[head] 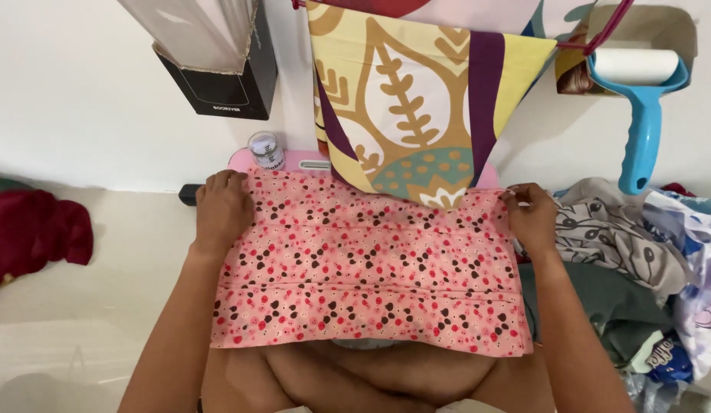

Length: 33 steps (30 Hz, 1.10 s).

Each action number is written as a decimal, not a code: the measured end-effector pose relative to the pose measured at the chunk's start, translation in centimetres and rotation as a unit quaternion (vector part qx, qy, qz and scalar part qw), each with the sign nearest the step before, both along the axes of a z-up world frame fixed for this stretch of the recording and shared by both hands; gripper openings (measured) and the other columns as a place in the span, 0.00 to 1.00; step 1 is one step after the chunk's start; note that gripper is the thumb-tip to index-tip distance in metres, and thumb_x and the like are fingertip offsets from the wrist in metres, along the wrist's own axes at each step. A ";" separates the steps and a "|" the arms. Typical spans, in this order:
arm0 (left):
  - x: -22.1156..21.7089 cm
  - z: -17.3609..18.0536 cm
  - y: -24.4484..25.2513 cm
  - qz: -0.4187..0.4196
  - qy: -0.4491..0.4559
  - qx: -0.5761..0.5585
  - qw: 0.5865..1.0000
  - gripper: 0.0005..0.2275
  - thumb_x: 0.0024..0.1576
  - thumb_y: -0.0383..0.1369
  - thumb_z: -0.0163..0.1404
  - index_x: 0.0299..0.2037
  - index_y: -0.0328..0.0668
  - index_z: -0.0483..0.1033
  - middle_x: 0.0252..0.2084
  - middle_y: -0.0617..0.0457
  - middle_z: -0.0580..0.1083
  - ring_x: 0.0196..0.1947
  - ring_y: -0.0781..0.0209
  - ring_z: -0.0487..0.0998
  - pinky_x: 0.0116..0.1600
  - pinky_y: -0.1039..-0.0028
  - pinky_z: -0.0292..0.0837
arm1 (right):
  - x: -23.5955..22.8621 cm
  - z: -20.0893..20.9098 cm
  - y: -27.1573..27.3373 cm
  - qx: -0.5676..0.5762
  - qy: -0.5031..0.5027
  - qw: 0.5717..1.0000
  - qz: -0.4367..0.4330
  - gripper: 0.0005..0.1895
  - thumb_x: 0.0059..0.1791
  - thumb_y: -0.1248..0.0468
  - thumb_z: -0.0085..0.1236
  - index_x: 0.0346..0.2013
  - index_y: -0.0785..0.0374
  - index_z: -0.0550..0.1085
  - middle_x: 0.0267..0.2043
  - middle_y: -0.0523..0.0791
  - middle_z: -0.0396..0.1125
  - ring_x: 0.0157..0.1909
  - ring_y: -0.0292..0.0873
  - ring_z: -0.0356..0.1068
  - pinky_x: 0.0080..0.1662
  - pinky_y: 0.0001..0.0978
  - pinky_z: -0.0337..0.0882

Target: Cleaning a pink patterned hijab with a lint roller and folding it on a small table.

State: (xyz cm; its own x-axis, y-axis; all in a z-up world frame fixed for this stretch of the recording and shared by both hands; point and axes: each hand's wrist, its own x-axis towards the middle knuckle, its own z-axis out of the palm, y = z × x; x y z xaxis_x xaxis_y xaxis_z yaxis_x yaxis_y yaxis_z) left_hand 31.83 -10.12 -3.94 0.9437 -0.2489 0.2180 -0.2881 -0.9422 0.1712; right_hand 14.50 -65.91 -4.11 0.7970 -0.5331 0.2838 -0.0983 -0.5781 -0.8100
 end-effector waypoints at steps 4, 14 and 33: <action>-2.2 1.0 0.0 -0.135 -0.014 -0.038 0.990 0.18 0.54 0.36 0.50 0.55 0.48 0.79 0.60 0.48 0.73 0.67 0.45 0.69 0.72 0.48 0.58 | -1.5 1.8 2.6 -0.108 -0.033 0.992 0.053 0.23 0.46 0.73 0.64 0.56 0.71 0.74 0.52 0.61 0.70 0.54 0.62 0.69 0.55 0.49 0.68; -0.3 0.1 0.3 -0.128 0.077 0.000 0.989 0.17 0.62 0.40 0.44 0.55 0.49 0.81 0.51 0.51 0.80 0.59 0.54 0.78 0.76 0.52 0.54 | -1.8 3.2 4.7 -0.164 0.058 0.961 0.217 0.11 0.47 0.73 0.55 0.40 0.69 0.82 0.41 0.59 0.75 0.44 0.68 0.73 0.46 0.50 0.74; -13.8 0.4 6.3 -0.212 0.087 -0.064 0.971 0.27 0.51 0.50 0.59 0.58 0.49 0.76 0.61 0.52 0.73 0.65 0.55 0.70 0.67 0.54 0.61 | -14.5 2.9 6.2 -0.113 0.201 0.937 0.262 0.29 0.43 0.56 0.69 0.59 0.58 0.76 0.63 0.47 0.70 0.63 0.46 0.71 0.58 0.40 0.77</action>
